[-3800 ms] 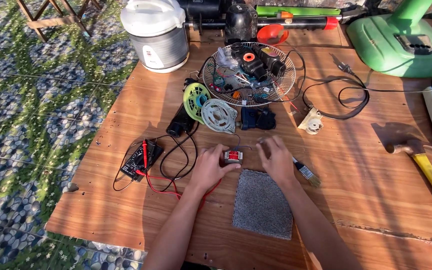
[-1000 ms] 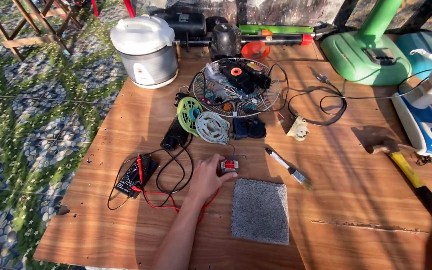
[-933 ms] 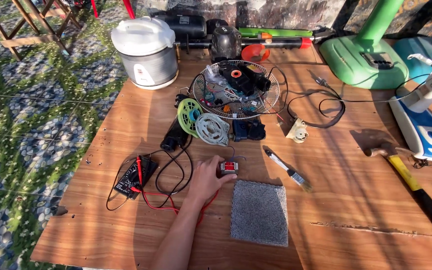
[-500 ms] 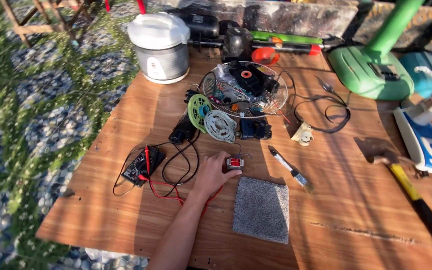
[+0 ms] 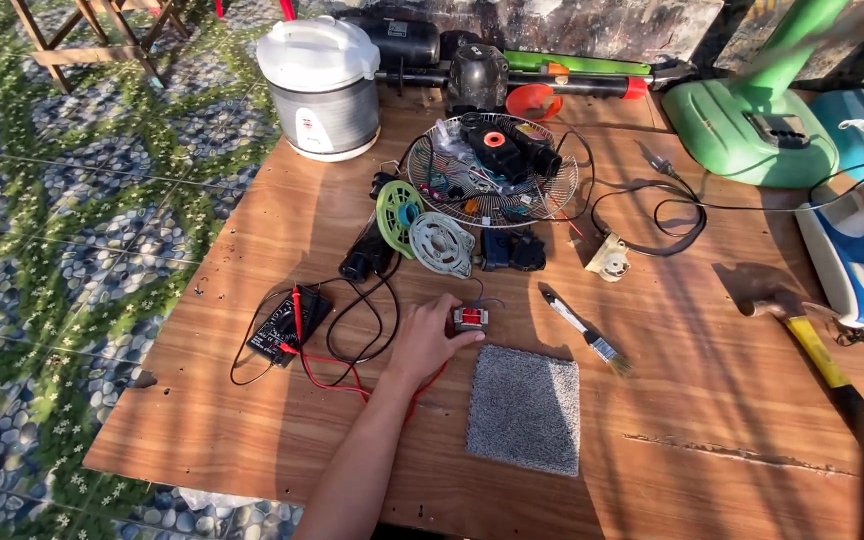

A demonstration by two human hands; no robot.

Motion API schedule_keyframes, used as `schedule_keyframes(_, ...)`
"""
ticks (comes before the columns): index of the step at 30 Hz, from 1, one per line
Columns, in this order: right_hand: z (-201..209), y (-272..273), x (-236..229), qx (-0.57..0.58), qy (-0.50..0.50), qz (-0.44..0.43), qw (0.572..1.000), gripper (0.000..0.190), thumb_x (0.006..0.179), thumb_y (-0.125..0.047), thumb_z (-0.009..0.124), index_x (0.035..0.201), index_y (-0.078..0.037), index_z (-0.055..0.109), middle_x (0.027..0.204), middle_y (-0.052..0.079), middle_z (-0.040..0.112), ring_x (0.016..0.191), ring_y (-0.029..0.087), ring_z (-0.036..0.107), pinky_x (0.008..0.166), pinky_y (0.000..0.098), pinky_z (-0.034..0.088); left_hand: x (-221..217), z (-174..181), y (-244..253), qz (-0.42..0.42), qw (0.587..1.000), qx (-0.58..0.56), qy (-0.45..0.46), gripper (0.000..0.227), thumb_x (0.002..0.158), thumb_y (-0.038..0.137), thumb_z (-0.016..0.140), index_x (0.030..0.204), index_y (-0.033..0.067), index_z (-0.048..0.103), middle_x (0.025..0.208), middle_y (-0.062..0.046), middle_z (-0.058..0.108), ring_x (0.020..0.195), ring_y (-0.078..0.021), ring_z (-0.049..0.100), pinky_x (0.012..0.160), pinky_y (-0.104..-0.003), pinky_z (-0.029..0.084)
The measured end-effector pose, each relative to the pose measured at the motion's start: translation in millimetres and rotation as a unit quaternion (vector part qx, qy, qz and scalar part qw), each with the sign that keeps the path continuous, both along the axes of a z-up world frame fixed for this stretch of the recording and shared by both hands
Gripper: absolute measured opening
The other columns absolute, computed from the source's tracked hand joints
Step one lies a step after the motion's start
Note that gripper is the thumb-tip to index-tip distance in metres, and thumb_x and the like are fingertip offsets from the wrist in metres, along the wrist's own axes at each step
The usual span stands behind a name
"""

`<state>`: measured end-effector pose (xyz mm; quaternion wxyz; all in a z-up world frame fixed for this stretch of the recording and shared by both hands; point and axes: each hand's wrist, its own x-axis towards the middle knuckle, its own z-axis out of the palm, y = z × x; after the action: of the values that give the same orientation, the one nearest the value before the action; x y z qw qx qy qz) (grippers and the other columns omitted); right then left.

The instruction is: Cleaning and inspecting a small electrical motor component using a brush and a small tool on a wooden table.

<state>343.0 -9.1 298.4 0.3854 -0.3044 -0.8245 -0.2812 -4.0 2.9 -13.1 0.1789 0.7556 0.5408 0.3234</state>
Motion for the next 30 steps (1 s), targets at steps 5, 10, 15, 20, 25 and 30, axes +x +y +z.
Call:
schedule_keyframes(5,-85,-31,-98,-0.117,0.157,0.069,0.978,0.013,0.115,-0.001,0.062,0.116,0.009,0.07,0.111,0.022,0.074,0.103,0.034,0.072,0.094,0.0465,0.053,1,6,-4,0.007,1.0,-0.012,0.008,0.055,0.083,0.054,0.079,0.112,0.0112,0.06,0.107,-0.009,0.076,0.093,-0.0313,0.069,0.093,-0.044,0.044)
schedule_keyframes(10,-276,9,-131,-0.416,0.612,0.029,0.672,0.019,0.094,-0.016,0.077,0.102,-0.01,0.062,0.075,0.003,0.064,0.055,0.011,0.064,0.035,0.0229,0.038,4,14,-8,0.026,0.999,-0.022,-0.01,0.074,0.073,0.071,0.073,0.113,0.0106,0.061,0.115,-0.008,0.076,0.098,-0.031,0.072,0.095,-0.048,0.045)
schedule_keyframes(15,-326,-4,-141,-0.381,0.552,0.067,0.739,0.017,0.094,-0.017,0.075,0.097,-0.009,0.06,0.083,0.007,0.071,0.064,0.013,0.063,0.058,0.0268,0.053,12,3,-3,0.078,0.99,0.114,0.036,0.085,0.074,0.076,0.07,0.13,0.0126,0.061,0.125,-0.007,0.05,0.117,-0.0298,0.048,0.092,-0.051,0.044)
schedule_keyframes(20,-325,-12,-142,-0.383,0.47,0.102,0.789,0.018,0.09,-0.008,0.075,0.094,-0.008,0.058,0.106,0.011,0.074,0.071,0.012,0.07,0.05,0.0226,0.049,24,9,-12,0.053,0.981,0.186,0.015,0.066,0.089,0.07,0.052,0.119,0.0144,0.071,0.12,-0.005,0.063,0.115,-0.0269,0.051,0.091,-0.045,0.038)
schedule_keyframes(25,-320,-21,-142,-0.45,0.322,0.144,0.821,0.02,0.099,-0.014,0.066,0.117,-0.01,0.059,0.076,0.003,0.072,0.059,0.01,0.066,0.054,0.0254,0.05,37,26,-28,-0.021,0.973,0.18,-0.14,0.025,0.102,0.035,0.059,0.099,0.0129,0.07,0.102,0.001,0.075,0.095,-0.0185,0.062,0.092,-0.036,0.035)
schedule_keyframes(30,-314,-22,-142,-0.477,0.341,0.154,0.795,0.024,0.099,-0.02,0.064,0.121,-0.009,0.063,0.1,0.004,0.077,0.08,0.014,0.073,0.07,0.0274,0.058,37,13,-26,0.008,0.957,0.227,-0.179,0.029,0.092,0.034,0.076,0.081,0.011,0.063,0.08,0.0,0.063,0.083,-0.018,0.056,0.086,-0.035,0.035)
